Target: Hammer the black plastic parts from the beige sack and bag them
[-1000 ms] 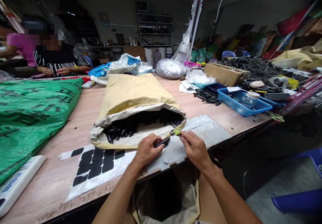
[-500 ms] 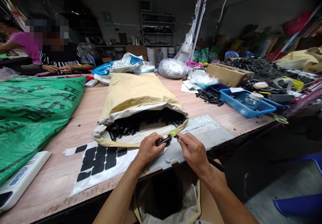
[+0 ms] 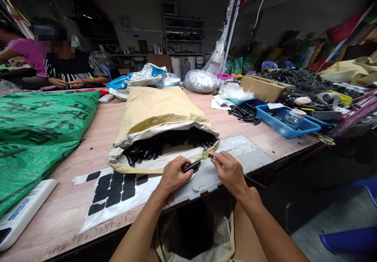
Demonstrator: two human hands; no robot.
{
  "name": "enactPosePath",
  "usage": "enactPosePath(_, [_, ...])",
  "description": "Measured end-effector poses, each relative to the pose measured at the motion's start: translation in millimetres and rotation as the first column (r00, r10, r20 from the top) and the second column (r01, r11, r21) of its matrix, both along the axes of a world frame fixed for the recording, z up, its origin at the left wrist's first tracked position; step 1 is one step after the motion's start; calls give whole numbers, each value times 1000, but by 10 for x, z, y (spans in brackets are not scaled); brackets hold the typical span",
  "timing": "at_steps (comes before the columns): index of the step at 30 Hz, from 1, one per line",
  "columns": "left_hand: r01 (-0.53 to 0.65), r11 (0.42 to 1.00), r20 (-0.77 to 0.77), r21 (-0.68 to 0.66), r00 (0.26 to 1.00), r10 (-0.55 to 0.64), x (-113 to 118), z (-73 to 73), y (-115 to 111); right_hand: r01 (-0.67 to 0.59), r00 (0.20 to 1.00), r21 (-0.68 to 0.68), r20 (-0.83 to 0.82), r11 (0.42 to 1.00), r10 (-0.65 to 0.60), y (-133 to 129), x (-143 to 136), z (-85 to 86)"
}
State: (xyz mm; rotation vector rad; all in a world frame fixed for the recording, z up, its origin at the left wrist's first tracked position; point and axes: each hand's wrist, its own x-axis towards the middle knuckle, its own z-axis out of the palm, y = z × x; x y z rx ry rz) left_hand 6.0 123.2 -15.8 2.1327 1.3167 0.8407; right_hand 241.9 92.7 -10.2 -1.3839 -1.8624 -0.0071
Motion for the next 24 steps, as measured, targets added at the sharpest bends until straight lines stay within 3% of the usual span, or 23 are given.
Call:
enactPosePath(7, [-23,1000,-48,-3,999,23,10,21,-7,57,988,25,144,998,-60,111,171,-230])
enactPosePath(15, [1,999,-26,-40,1000,-2,3,32,25,95,984,27,152,995,-98,79,130,-220])
enactPosePath(18, [44,995,34,-93,999,-41,-26,112,1,98,983,28,153,995,-101,79,133,-227])
enactPosePath(22, [161,957,162,-241,979,-124,-50,373,-327,96,982,25,158,995,-99,79,134,-235])
enactPosePath(24, [300,882,215,-363,948,-233,-31,460,-611,100,982,21,156,995,-102,77,130,-233])
